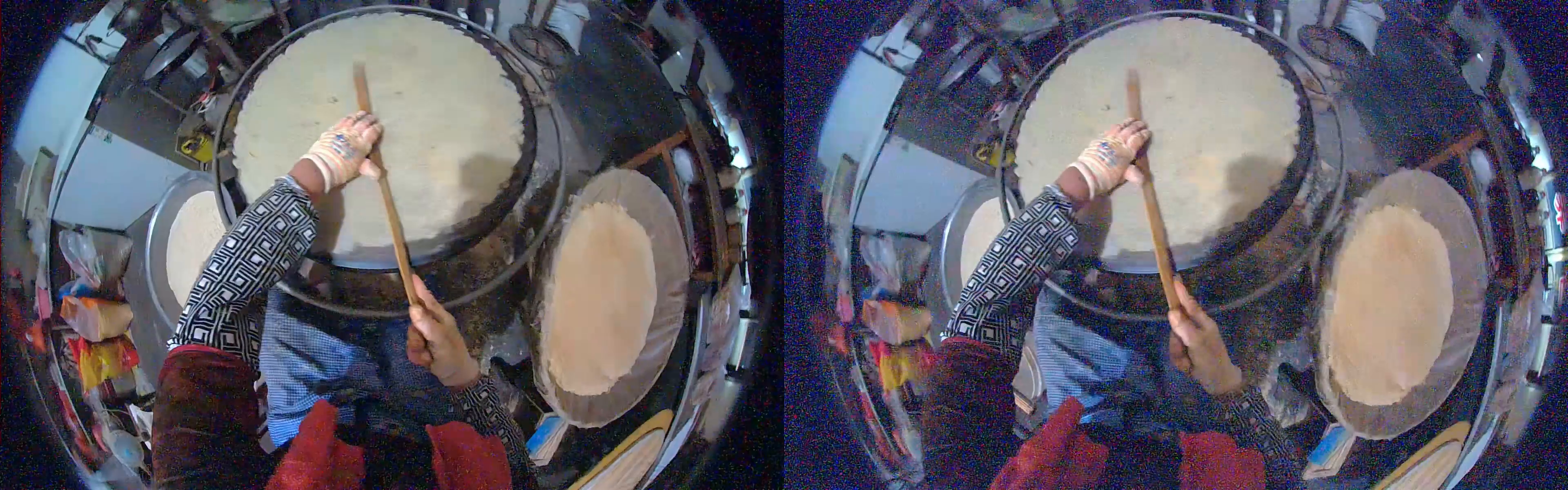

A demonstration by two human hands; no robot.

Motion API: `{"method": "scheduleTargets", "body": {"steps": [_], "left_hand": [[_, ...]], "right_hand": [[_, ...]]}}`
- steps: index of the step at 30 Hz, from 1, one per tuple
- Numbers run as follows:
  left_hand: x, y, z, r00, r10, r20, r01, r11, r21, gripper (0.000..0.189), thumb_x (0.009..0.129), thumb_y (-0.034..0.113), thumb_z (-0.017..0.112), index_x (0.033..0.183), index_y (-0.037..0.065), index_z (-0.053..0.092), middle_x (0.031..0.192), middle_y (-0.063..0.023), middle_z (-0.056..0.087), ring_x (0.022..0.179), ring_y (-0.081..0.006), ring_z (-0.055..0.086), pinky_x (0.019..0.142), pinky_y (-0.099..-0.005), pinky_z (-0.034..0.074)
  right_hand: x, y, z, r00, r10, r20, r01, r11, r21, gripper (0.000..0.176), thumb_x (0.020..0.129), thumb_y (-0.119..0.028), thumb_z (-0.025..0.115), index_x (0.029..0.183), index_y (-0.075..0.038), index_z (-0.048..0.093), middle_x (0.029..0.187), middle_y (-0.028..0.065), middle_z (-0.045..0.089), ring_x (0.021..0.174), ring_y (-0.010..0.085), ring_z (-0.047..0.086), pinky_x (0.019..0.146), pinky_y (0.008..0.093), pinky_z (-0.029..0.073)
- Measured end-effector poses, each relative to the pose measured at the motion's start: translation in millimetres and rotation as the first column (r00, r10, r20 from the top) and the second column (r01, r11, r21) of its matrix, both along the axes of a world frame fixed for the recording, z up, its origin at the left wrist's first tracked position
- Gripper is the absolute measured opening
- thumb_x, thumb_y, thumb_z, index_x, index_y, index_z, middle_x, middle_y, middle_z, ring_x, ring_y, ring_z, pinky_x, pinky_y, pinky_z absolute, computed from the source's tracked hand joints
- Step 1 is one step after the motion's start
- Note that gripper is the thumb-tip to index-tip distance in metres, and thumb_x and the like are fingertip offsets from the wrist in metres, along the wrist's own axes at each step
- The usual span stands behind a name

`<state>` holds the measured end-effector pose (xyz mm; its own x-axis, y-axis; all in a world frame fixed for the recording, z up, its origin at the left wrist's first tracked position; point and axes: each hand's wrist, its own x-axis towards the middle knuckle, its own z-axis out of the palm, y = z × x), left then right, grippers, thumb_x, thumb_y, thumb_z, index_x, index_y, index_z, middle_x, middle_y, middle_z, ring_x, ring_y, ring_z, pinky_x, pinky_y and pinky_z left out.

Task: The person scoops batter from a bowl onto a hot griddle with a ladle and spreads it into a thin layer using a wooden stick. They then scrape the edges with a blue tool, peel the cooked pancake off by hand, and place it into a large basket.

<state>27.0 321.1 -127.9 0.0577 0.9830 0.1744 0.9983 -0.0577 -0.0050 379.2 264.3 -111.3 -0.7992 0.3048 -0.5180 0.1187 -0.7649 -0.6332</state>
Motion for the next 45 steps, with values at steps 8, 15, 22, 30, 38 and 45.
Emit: {"method": "scheduleTargets", "body": {"steps": [8,15,22,30,38,45], "left_hand": [[-85,-177,-4,0.963,0.268,-0.032,-0.268,0.964,0.004,0.082,0.069,0.048,0.065,0.127,-0.004,0.041,0.133,-0.0246,0.042,0.127,-0.0408,0.036,0.108,-0.0457,0.027],[29,-213,22,0.96,0.272,0.061,-0.277,0.956,0.099,0.088,0.066,0.051,0.068,0.126,-0.006,0.04,0.13,-0.0277,0.041,0.124,-0.0448,0.037,0.106,-0.0488,0.028],[185,59,24,0.946,-0.324,-0.019,0.325,0.944,0.054,0.088,0.059,0.054,0.072,0.123,-0.002,0.049,0.122,-0.0195,0.051,0.122,-0.0388,0.041,0.106,-0.0415,0.03],[104,39,6,0.977,-0.21,-0.028,0.21,0.978,-0.001,0.078,0.059,0.055,0.069,0.107,-0.006,0.055,0.11,-0.0213,0.055,0.116,-0.0399,0.046,0.104,-0.0433,0.034],[16,-109,1,0.988,0.153,-0.03,-0.152,0.988,0.017,0.082,0.068,0.053,0.062,0.123,-0.005,0.045,0.127,-0.0244,0.046,0.124,-0.0415,0.039,0.107,-0.0459,0.03],[-43,-229,-5,0.943,0.332,-0.01,-0.332,0.943,0.009,0.078,0.073,0.045,0.063,0.126,-0.006,0.041,0.132,-0.0261,0.041,0.126,-0.0423,0.036,0.108,-0.0456,0.028]], "right_hand": [[-79,-65,-19,0.966,0.247,0.078,-0.258,0.942,0.214,0.052,0.093,-0.021,0.054,0.142,-0.018,0.037,0.062,-0.0037,0.046,0.044,0.0054,0.043,0.039,0.0227,0.036],[19,-110,-61,0.991,0.088,0.099,-0.131,0.546,0.828,0.049,0.091,-0.021,0.056,0.138,-0.024,0.042,0.09,0.0053,0.064,0.063,0.0137,0.06,0.061,0.0292,0.051],[109,-73,11,0.798,-0.491,0.349,0.279,0.814,0.509,0.053,0.095,-0.022,0.051,0.144,-0.014,0.032,0.058,-0.0016,0.046,0.045,0.0075,0.044,0.039,0.0258,0.038],[94,-13,-10,0.986,-0.144,-0.086,0.124,0.971,-0.206,0.053,0.095,-0.033,0.049,0.143,-0.032,0.027,0.049,-0.0054,0.028,0.038,0.0053,0.027,0.037,0.0215,0.025],[19,-44,-7,0.988,0.157,0.004,-0.157,0.986,0.051,0.053,0.096,-0.021,0.046,0.145,-0.019,0.028,0.052,-0.0038,0.034,0.038,0.0061,0.033,0.036,0.0221,0.028],[-43,-90,-29,0.964,0.258,0.056,-0.263,0.917,0.298,0.052,0.093,-0.019,0.054,0.141,-0.015,0.037,0.059,-0.0065,0.043,0.042,0.0049,0.039,0.037,0.0221,0.033]]}}
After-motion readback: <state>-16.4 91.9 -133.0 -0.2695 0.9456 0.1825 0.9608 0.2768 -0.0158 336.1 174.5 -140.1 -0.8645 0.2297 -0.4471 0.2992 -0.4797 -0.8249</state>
